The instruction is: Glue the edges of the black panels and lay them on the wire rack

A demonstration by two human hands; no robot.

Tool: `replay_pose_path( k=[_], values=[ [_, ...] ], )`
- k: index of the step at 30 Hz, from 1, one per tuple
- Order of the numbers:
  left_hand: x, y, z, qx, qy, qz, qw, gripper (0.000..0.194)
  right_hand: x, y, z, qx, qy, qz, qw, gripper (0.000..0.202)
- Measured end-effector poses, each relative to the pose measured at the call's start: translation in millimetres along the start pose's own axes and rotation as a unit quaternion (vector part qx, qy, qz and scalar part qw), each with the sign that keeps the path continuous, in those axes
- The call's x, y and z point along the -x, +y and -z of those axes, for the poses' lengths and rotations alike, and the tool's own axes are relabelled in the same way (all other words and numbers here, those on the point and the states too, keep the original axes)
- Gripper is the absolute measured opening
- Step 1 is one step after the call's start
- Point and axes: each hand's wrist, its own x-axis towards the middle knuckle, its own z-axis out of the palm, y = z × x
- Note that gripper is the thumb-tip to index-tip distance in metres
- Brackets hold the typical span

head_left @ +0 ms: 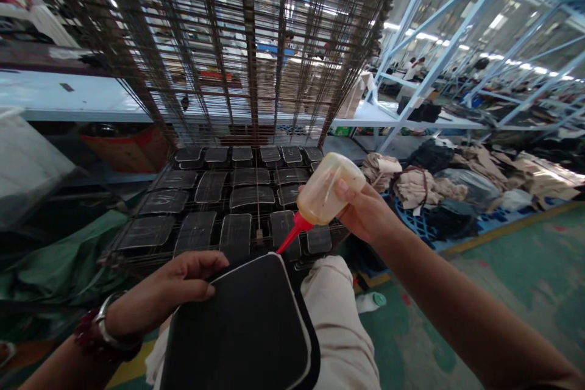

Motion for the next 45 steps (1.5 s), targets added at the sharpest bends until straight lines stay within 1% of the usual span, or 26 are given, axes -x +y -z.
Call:
replay_pose_path(
  k=[3,9,14,20,24,29,34,38,45],
  values=[
    [0,0,-0.9,0.008,0.0,0.004,1.0,0.017,0,0,0,-0.005,0.001,-0.002,1.0,0.039],
    [-1,-2,1.8,0.004,0.004,-0.002,1.0,0.017,1,1,1,-0.012,0.01,0.003,1.0,0.03],
    [1,0,0.0,-0.002,0.018,-0.001,1.0,0.018,3,5,2,-0.014,0.015,-0.003,1.0,0.031],
    [0,2,-0.4,0.033,0.029,0.008,0.999,0.02,6,7,2,-0.017,0.03,-0.004,0.999,0.031],
    [-3,0,2.4,0.036,0.019,0.01,0.999,0.018,11,9,4,-0.029,0.027,-0.005,0.999,0.032],
    [-5,0,4.0,0.043,0.023,0.015,0.999,0.02,19,11,7,-0.032,0.013,-0.014,0.999,0.035],
    [-7,-1,4.4,0.048,0.039,0.016,0.998,0.021,30,12,11,-0.046,0.015,-0.038,0.998,0.041],
    [-10,-2,5.6,0.064,0.049,0.011,0.997,0.021,37,10,10,-0.068,0.013,-0.038,0.997,0.04],
    [-11,5,4.0,0.052,0.075,0.017,0.996,0.022,49,8,8,-0.088,0.02,-0.047,0.995,0.04]
  ],
)
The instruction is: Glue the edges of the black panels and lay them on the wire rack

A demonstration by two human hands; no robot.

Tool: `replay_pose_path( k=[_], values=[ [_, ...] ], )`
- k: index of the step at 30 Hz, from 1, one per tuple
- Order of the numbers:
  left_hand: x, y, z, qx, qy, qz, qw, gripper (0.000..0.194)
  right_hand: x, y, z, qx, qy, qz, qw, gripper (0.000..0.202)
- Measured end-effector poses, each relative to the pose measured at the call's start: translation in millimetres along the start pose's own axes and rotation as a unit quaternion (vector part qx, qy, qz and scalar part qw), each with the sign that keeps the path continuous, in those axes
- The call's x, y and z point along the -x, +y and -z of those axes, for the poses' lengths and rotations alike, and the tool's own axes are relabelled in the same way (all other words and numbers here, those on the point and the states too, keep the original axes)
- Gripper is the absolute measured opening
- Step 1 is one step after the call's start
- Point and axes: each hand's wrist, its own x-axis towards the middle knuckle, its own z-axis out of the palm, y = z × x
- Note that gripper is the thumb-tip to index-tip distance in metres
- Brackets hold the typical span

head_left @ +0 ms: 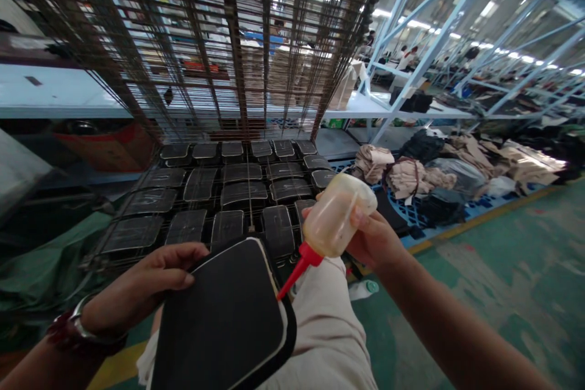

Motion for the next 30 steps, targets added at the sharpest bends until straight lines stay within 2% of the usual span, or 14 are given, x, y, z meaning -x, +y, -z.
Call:
replay_pose_path(
  k=[11,17,23,26,30],
  values=[
    [-4,-3,4.4,0.071,0.07,-0.034,0.994,0.031,12,6,3,-0.043,0.039,0.026,0.998,0.038],
    [-5,-8,1.3,0.115,0.13,-0.039,0.984,0.04,5,16,10,-0.079,0.125,0.1,0.984,0.032],
    [-5,-12,-4.2,0.13,0.133,-0.022,0.982,0.04,-4,31,19,-0.074,0.244,0.147,0.956,0.03],
    [-4,-14,-7.4,0.138,0.117,-0.015,0.983,0.037,-6,35,21,-0.077,0.257,0.132,0.954,0.032],
    [-7,-17,-9.2,0.154,0.116,-0.024,0.981,0.036,-10,35,21,-0.079,0.279,0.147,0.946,0.032]
  ],
)
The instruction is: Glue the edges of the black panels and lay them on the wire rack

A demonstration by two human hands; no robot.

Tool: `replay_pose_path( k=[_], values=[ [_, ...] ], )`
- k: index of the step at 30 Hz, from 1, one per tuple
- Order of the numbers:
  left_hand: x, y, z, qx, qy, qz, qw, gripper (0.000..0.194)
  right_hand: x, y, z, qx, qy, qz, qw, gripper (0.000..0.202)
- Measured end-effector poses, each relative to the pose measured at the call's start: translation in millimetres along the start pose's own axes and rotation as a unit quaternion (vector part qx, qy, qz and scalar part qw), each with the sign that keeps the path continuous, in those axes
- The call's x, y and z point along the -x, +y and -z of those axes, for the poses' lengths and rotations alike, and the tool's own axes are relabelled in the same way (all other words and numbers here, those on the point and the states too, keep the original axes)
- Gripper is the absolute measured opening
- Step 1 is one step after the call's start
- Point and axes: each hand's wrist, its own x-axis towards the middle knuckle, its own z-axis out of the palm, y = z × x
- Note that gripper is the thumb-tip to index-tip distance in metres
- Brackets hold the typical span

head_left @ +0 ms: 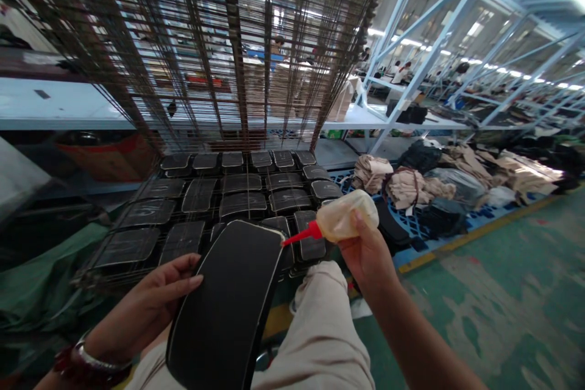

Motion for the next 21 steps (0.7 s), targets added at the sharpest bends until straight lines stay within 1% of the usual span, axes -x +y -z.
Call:
replay_pose_path(
  k=[4,8,11,17,21],
  values=[
    [-2,-1,-0.6,0.013,-0.003,-0.002,1.0,0.036,2,4,0,0.004,0.002,-0.007,1.0,0.031],
    [-3,0,-2.4,0.022,0.015,0.0,1.0,0.033,11,11,5,0.009,-0.026,-0.027,0.999,0.03],
    [-4,-1,-4.5,0.029,0.037,0.0,0.999,0.029,20,13,5,0.023,-0.037,-0.033,0.998,0.036],
    [-10,-4,-6.0,0.043,0.048,0.002,0.998,0.024,38,13,-4,0.034,-0.08,-0.067,0.994,0.044],
    [-11,-3,-6.8,0.057,0.063,0.006,0.996,0.023,47,13,-4,0.044,-0.098,-0.087,0.99,0.053]
  ],
)
